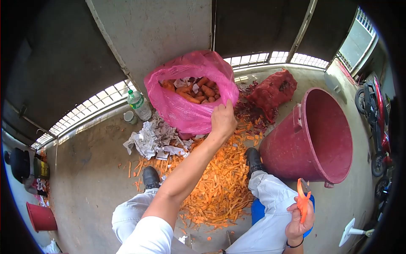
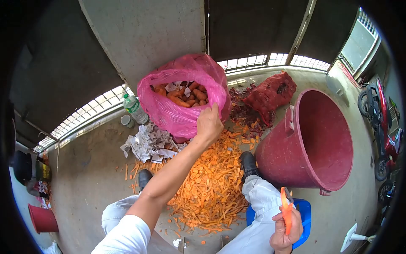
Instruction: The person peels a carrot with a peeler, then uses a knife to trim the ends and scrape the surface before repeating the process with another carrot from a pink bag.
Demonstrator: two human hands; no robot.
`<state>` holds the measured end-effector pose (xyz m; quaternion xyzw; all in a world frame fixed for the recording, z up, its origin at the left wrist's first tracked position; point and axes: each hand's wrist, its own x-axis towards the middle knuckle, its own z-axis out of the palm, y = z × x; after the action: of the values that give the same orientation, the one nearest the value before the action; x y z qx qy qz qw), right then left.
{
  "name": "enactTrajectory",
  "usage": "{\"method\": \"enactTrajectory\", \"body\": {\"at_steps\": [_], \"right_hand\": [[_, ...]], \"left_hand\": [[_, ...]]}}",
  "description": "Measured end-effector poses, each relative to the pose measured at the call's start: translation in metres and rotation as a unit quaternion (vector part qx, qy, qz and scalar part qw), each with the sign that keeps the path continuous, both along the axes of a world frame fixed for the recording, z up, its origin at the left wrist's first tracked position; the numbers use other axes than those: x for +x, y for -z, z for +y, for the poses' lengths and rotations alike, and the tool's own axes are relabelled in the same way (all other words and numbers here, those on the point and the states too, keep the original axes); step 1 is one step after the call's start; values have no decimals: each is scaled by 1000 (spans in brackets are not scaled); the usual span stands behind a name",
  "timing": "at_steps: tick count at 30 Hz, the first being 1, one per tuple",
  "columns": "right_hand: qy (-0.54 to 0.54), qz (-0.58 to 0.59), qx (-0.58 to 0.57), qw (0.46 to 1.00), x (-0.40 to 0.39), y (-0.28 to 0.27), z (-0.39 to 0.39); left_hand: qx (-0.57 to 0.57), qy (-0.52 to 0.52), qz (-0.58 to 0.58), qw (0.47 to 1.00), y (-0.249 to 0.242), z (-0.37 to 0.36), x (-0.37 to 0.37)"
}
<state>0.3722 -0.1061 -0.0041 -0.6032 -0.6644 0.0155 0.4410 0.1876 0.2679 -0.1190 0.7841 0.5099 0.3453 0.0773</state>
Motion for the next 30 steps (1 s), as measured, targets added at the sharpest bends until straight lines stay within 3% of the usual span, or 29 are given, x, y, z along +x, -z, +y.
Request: {"method": "enactTrajectory", "body": {"at_steps": [2, 5, 8, 11, 13, 17, 20, 22, 23, 25, 30], "right_hand": [[23, 56, -1, 998, -2, 6, 2], [13, 60, -4, 998, -5, 7, 12], [37, 137, -33, 989, -19, 1, 14], [21, 63, -35, 997, -13, -3, 13], [27, 71, -30, 997, -5, -1, 11], [7, 79, -33, 996, 9, 1, 5], [19, 126, -45, 991, 0, -8, 8], [37, 155, -56, 986, 1, -8, 9], [12, 126, -45, 991, 6, -4, 9], [-14, 93, -35, 995, 10, -2, 10], [-8, 105, -49, 993, 11, 2, 5]], "left_hand": [[-9, 11, -8, 1000, -21, 1, -3], [25, 51, 10, 998, -2, -6, 5], [-129, 114, 167, 971, 20, 6, 6], [-110, 120, 224, 961, 12, 15, -9], [-197, 152, 230, 941, -8, 25, -30], [-283, 175, -4, 943, 14, 64, -85], [-231, 165, -68, 956, 28, 79, -113], [-166, 22, -120, 979, 33, 77, -123], [-165, 22, -120, 979, 35, 76, -130], [-17, -92, -92, 991, 36, 76, -141], [-27, -226, -110, 967, 63, 137, -202]]}}
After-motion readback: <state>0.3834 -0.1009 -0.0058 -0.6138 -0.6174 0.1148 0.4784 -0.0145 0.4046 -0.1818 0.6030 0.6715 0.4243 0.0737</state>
